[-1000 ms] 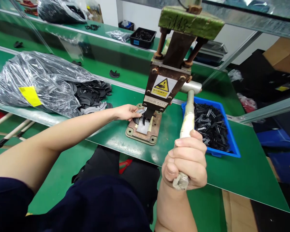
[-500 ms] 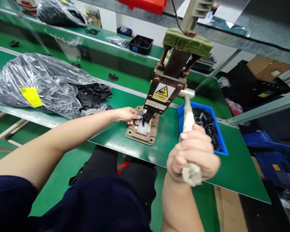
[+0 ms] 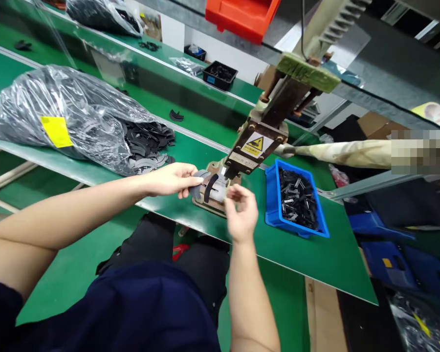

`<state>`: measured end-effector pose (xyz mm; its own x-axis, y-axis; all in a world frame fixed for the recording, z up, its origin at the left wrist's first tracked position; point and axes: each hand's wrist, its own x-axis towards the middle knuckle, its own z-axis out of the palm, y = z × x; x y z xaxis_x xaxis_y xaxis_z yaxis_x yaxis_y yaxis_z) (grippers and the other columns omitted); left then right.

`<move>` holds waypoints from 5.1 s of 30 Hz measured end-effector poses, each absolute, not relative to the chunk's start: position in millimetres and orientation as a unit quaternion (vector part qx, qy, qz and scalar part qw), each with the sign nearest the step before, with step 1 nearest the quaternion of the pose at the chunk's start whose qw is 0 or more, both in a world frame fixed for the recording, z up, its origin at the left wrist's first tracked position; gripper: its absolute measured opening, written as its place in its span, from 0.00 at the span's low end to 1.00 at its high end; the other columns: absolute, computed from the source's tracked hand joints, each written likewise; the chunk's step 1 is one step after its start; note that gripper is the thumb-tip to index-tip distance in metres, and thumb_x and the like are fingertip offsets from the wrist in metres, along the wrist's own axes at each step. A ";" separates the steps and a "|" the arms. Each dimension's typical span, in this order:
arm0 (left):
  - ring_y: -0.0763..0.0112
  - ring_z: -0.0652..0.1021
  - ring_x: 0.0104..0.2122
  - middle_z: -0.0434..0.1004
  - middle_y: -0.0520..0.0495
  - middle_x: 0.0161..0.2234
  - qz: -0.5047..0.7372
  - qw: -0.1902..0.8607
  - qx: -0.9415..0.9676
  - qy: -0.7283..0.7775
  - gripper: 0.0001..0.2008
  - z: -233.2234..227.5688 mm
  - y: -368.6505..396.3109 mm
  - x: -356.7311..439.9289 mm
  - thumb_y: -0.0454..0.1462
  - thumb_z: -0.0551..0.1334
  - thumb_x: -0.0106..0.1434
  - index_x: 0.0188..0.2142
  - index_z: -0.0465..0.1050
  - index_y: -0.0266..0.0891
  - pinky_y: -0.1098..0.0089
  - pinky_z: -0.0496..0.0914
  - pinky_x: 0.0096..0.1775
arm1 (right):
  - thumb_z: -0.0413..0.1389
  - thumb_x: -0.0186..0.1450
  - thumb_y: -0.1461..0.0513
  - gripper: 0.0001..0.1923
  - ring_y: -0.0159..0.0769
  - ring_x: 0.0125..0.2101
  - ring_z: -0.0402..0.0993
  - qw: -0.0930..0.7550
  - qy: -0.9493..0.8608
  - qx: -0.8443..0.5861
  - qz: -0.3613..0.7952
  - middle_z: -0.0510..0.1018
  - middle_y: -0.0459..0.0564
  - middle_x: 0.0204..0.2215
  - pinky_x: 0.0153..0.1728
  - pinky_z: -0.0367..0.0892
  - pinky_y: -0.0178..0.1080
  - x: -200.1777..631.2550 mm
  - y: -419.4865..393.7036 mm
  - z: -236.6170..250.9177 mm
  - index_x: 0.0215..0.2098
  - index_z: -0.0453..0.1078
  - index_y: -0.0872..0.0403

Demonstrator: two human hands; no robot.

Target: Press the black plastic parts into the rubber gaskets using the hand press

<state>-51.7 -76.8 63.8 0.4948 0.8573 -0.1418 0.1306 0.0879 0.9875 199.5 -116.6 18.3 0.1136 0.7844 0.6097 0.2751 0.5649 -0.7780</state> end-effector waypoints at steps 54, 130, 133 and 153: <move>0.75 0.77 0.22 0.78 0.47 0.25 0.404 0.580 0.351 0.614 0.18 -16.2 72.6 -42.8 0.36 0.77 0.62 0.31 0.67 0.37 0.75 0.72 0.27 | 0.60 0.68 0.62 0.13 0.43 0.46 0.83 0.516 -0.663 -0.526 0.134 0.82 0.53 0.45 0.47 0.82 0.50 247.1 -183.6 -39.3 0.51 0.76 0.47; 0.71 0.80 0.35 0.82 0.45 0.39 0.475 0.365 0.751 0.278 0.11 -11.8 -156.4 -13.5 0.37 0.69 0.71 0.52 0.81 0.41 0.68 0.76 0.39 | 0.62 0.69 0.62 0.22 0.38 0.48 0.86 0.555 -0.658 -0.452 0.234 0.86 0.49 0.46 0.54 0.83 0.48 203.3 -185.7 -57.6 0.60 0.67 0.44; 0.70 0.80 0.35 0.82 0.45 0.39 0.469 0.379 0.746 0.283 0.11 -11.3 -158.6 -13.5 0.38 0.70 0.70 0.51 0.81 0.41 0.68 0.77 0.40 | 0.62 0.70 0.63 0.23 0.38 0.48 0.86 0.552 -0.669 -0.447 0.219 0.86 0.49 0.46 0.52 0.84 0.47 204.6 -187.1 -57.6 0.61 0.67 0.44; 0.67 0.82 0.34 0.84 0.46 0.36 0.457 0.437 0.655 0.413 0.15 -26.2 -24.8 2.6 0.49 0.71 0.64 0.38 0.78 0.39 0.63 0.79 0.42 | 0.61 0.70 0.57 0.17 0.36 0.47 0.81 0.709 -0.611 -0.349 -0.035 0.79 0.53 0.48 0.49 0.78 0.45 281.8 -124.0 126.2 0.56 0.75 0.51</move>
<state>2.6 -24.8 -26.2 0.2403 0.9410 0.2382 0.1425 -0.2770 0.9503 281.8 -124.0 126.2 0.2503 0.3771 0.8917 0.4770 0.7534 -0.4526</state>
